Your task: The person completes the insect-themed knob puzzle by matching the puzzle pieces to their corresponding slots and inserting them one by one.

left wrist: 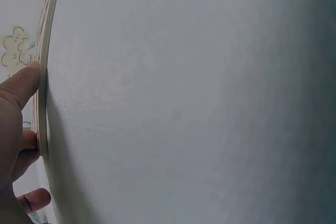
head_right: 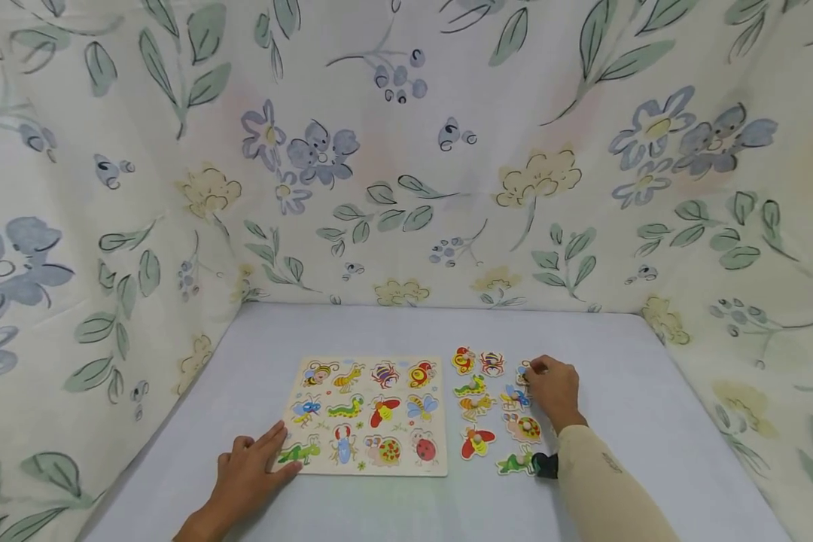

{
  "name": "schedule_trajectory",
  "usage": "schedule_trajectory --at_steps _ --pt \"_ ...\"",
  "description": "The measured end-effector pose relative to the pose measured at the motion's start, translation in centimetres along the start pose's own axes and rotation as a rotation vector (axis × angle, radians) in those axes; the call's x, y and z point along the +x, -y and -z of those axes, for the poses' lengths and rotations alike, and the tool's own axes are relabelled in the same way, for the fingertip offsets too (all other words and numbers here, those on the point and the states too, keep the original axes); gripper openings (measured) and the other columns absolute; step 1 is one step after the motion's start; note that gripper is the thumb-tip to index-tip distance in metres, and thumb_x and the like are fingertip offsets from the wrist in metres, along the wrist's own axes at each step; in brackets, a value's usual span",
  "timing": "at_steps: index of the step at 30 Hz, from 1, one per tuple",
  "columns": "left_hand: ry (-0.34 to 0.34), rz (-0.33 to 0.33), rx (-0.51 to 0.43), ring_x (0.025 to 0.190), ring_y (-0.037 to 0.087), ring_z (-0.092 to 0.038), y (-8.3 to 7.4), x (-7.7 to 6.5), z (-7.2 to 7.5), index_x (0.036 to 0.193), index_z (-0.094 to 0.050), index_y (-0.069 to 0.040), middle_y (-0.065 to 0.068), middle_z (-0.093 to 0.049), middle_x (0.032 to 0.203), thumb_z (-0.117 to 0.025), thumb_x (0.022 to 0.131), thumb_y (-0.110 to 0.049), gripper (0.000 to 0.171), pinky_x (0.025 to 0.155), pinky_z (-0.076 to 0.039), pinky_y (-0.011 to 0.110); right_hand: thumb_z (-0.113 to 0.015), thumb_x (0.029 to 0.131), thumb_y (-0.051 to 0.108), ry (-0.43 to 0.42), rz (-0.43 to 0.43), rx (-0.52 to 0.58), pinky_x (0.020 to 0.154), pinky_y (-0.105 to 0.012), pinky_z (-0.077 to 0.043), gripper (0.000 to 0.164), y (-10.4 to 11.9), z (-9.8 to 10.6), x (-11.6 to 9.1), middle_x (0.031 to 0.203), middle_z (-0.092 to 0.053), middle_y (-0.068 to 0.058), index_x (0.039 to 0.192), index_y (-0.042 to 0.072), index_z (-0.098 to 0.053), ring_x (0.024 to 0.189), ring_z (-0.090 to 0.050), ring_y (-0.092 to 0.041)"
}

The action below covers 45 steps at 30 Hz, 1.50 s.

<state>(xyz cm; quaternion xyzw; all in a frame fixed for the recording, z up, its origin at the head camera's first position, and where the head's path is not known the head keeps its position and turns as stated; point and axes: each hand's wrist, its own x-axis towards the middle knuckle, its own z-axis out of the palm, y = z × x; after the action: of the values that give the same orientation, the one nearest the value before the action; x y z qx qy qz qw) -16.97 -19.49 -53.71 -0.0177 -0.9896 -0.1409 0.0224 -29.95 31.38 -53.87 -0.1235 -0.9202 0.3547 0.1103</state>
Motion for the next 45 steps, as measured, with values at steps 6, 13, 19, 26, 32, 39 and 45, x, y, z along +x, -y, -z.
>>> schedule_trajectory --at_steps 6,13,19,26,32,39,45 --pt "-0.007 -0.011 -0.009 0.098 0.029 -0.043 0.0 0.1 -0.2 0.133 -0.059 -0.007 0.007 -0.048 0.143 -0.07 0.078 -0.06 0.078 0.07 -0.029 0.045 -0.064 0.092 0.019 -0.004 0.0 0.015 0.081 -0.049 -0.041 0.02 0.6 0.4 -0.3 0.108 -0.066 -0.019 0.103 0.002 -0.068 0.099 -0.051 -0.034" --pt "0.004 -0.006 -0.012 0.097 0.028 -0.042 0.2 0.1 -0.3 0.135 -0.057 -0.007 0.007 -0.048 0.144 -0.07 0.078 -0.06 0.078 0.07 -0.029 0.044 -0.065 0.092 0.018 -0.028 0.021 0.014 0.086 -0.053 -0.04 0.02 1.8 0.8 -0.4 0.107 -0.067 -0.019 0.102 0.002 -0.069 0.105 -0.052 -0.037" --pt "-0.013 -0.019 -0.013 0.096 0.027 -0.042 0.2 0.0 -0.1 0.134 -0.058 -0.006 0.007 -0.048 0.143 -0.071 0.079 -0.058 0.077 0.07 -0.029 0.044 -0.065 0.09 0.019 -0.051 0.058 -0.003 0.083 -0.053 -0.04 0.02 2.8 1.0 -0.3 0.105 -0.068 -0.02 0.1 0.001 -0.069 0.099 -0.053 -0.037" --pt "-0.014 -0.018 -0.015 0.095 0.026 -0.042 0.2 0.1 0.0 0.134 -0.058 -0.007 0.007 -0.048 0.144 -0.071 0.079 -0.058 0.077 0.07 -0.029 0.043 -0.066 0.09 0.018 -0.085 0.119 -0.003 0.081 -0.054 -0.039 0.019 4.4 0.9 -0.3 0.1 -0.069 -0.019 0.097 0.001 -0.07 0.099 -0.053 -0.039" --pt "0.017 0.002 -0.028 0.095 0.026 -0.041 0.1 0.1 0.1 0.137 -0.055 -0.007 0.006 -0.045 0.146 -0.071 0.079 -0.057 0.078 0.069 -0.028 0.042 -0.065 0.09 0.018 -0.082 0.163 0.008 0.083 -0.054 -0.037 0.018 5.7 0.7 -0.5 0.099 -0.069 -0.018 0.095 0.001 -0.07 0.099 -0.053 -0.038" --pt "0.016 0.005 -0.037 0.094 0.026 -0.041 -0.1 -0.1 0.2 0.137 -0.055 -0.007 0.007 -0.046 0.145 -0.071 0.079 -0.056 0.078 0.07 -0.029 0.043 -0.066 0.09 0.017 -0.09 0.171 0.02 0.081 -0.054 -0.039 0.017 6.8 0.3 -0.8 0.097 -0.069 -0.017 0.095 0.002 -0.071 0.099 -0.053 -0.038" --pt "0.016 0.012 -0.033 0.096 0.026 -0.041 -0.1 -0.1 0.1 0.138 -0.054 -0.008 0.005 -0.045 0.146 -0.071 0.08 -0.056 0.078 0.072 -0.029 0.043 -0.065 0.091 0.018 -0.058 0.198 0.029 0.081 -0.053 -0.04 0.017 7.7 -0.2 -0.8 0.099 -0.069 -0.017 0.096 0.003 -0.071 0.101 -0.054 -0.037"
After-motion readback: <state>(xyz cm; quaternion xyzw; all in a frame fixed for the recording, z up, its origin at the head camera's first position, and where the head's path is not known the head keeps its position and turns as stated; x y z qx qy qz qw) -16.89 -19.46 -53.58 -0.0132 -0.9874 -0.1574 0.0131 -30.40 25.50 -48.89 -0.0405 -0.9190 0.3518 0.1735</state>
